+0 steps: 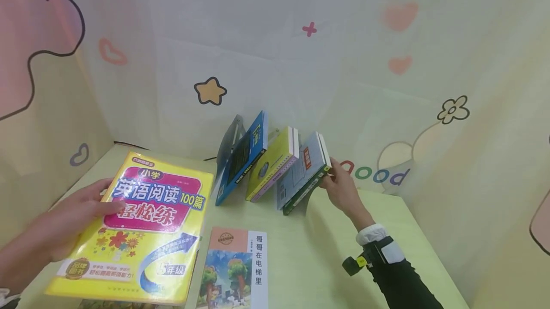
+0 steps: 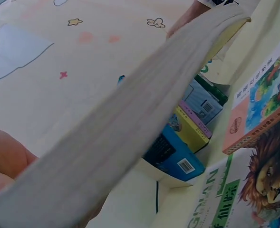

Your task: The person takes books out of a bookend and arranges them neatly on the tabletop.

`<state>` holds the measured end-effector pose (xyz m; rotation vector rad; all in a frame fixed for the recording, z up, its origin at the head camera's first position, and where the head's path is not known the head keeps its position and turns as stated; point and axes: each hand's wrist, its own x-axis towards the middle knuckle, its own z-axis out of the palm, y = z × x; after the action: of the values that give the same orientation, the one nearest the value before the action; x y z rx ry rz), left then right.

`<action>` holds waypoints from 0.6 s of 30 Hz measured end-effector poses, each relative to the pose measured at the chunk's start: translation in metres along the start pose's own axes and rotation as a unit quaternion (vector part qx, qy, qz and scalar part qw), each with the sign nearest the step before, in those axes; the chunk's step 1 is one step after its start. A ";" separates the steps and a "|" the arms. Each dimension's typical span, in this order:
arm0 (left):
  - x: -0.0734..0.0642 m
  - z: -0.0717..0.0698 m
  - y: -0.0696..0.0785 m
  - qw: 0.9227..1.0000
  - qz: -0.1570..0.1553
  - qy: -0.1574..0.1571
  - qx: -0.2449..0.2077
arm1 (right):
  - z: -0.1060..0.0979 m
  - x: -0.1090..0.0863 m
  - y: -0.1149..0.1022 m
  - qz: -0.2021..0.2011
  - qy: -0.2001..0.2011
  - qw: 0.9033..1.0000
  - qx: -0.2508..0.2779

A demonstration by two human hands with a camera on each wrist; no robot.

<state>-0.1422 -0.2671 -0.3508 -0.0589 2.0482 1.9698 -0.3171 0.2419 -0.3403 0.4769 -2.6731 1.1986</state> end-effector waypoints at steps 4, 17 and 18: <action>0.009 0.005 -0.009 1.000 -0.013 -0.005 0.005 | 0.000 -0.001 -0.002 -0.015 0.008 0.998 -0.052; 0.022 0.022 -0.036 0.999 -0.048 0.005 -0.015 | 0.004 -0.003 -0.004 -0.037 0.026 0.993 -0.109; 0.023 0.023 -0.037 0.999 -0.049 0.006 -0.012 | 0.004 -0.003 -0.004 -0.037 0.026 0.993 -0.111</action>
<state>-0.1513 -0.2432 -0.3927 -0.1740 1.9894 1.9400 -0.3133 0.2372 -0.3411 0.4961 -2.6769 0.8682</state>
